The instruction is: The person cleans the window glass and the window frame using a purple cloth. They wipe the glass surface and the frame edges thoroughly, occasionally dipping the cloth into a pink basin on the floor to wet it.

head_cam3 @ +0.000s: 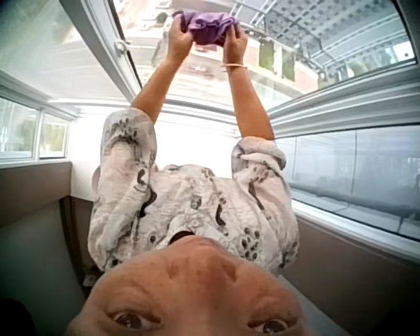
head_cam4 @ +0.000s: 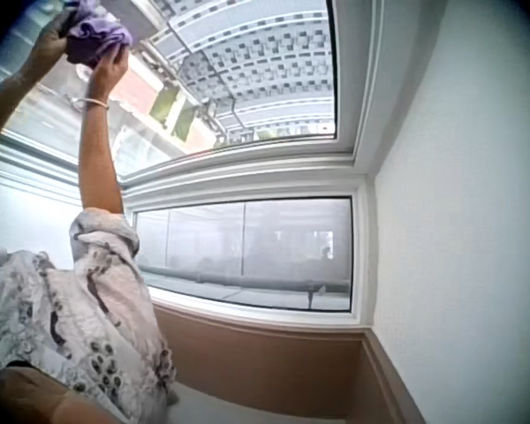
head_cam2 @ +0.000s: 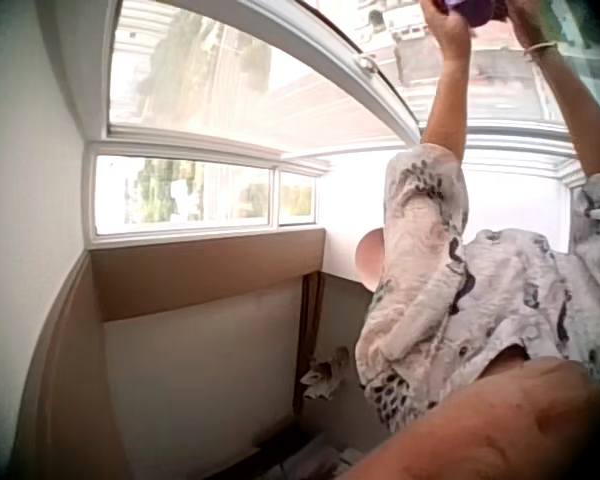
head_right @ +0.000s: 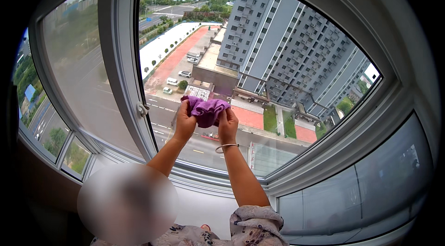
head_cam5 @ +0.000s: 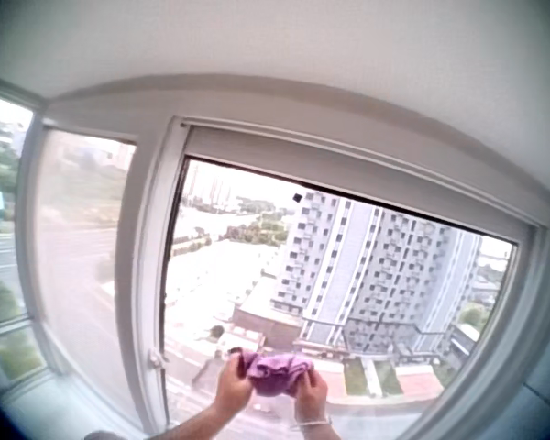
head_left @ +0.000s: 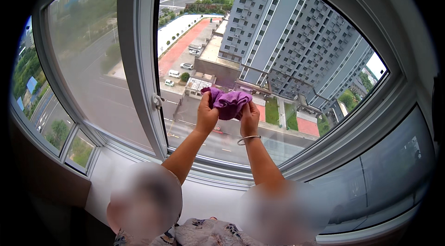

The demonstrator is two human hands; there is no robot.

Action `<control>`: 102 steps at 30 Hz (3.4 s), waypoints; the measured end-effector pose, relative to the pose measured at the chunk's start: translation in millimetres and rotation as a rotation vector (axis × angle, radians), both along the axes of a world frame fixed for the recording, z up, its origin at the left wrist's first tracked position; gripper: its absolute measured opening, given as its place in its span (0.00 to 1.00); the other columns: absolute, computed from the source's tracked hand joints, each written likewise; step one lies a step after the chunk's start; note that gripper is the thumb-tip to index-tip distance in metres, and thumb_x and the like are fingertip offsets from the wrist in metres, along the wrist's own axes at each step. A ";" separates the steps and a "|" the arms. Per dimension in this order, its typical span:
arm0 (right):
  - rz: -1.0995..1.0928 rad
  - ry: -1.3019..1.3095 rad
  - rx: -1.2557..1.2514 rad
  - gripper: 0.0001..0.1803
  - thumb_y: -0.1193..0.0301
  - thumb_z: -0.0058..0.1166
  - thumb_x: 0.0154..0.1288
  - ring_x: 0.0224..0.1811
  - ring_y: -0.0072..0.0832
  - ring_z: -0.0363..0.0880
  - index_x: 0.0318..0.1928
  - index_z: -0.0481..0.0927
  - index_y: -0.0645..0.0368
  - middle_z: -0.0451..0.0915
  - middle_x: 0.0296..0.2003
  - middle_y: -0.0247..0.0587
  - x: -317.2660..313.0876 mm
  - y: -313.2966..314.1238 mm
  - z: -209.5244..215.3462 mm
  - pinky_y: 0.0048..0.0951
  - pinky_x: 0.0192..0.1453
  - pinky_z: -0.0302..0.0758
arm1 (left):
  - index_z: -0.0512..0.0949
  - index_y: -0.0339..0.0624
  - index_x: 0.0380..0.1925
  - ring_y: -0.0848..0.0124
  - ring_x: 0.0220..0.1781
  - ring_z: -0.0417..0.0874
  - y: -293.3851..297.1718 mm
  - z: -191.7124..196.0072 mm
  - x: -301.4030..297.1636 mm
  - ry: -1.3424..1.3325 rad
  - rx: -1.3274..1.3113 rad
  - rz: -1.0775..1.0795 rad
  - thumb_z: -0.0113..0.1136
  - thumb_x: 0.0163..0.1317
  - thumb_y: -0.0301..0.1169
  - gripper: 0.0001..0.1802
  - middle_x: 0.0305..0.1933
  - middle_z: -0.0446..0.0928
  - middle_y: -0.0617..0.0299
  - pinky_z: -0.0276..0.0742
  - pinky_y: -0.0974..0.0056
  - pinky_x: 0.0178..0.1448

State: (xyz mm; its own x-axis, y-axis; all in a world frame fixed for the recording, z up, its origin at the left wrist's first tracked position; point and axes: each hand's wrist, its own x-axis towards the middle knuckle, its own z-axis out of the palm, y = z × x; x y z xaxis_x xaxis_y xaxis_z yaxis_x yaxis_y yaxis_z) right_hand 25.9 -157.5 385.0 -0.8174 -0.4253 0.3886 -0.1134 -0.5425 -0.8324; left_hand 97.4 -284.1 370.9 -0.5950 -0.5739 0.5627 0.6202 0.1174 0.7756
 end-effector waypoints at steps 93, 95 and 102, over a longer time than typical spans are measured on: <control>-0.838 1.603 0.722 0.27 0.68 0.47 0.55 0.68 0.36 0.58 0.59 0.72 0.53 0.68 0.61 0.39 25.1 -87.4 94.2 0.42 0.73 0.43 | 0.61 0.40 0.64 0.37 0.70 0.53 -78.7 105.3 34.5 -0.277 -1.120 0.977 0.58 0.55 0.41 0.37 0.65 0.57 0.33 0.46 0.46 0.74; -0.936 1.574 0.622 0.28 0.68 0.48 0.54 0.67 0.39 0.59 0.59 0.71 0.55 0.67 0.61 0.43 19.7 -68.0 168.4 0.44 0.73 0.45 | 0.60 0.32 0.62 0.37 0.69 0.53 -67.1 173.8 18.7 -0.138 -1.181 1.043 0.54 0.57 0.40 0.35 0.65 0.57 0.33 0.46 0.45 0.74; -1.072 1.561 0.644 0.30 0.65 0.49 0.49 0.66 0.48 0.57 0.57 0.72 0.51 0.65 0.61 0.48 -15.9 3.4 228.8 0.50 0.72 0.46 | 0.57 0.30 0.63 0.38 0.70 0.51 5.3 228.0 -30.6 -0.067 -1.097 0.981 0.50 0.58 0.38 0.35 0.65 0.55 0.33 0.45 0.45 0.74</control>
State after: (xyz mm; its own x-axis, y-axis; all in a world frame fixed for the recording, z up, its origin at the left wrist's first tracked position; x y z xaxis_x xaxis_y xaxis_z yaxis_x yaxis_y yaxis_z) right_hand 10.0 -154.1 613.8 0.0423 -0.4267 0.9034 -0.8141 0.5094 0.2788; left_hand 66.8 -278.9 598.9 -0.2702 -0.0680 0.9604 -0.0854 0.9953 0.0464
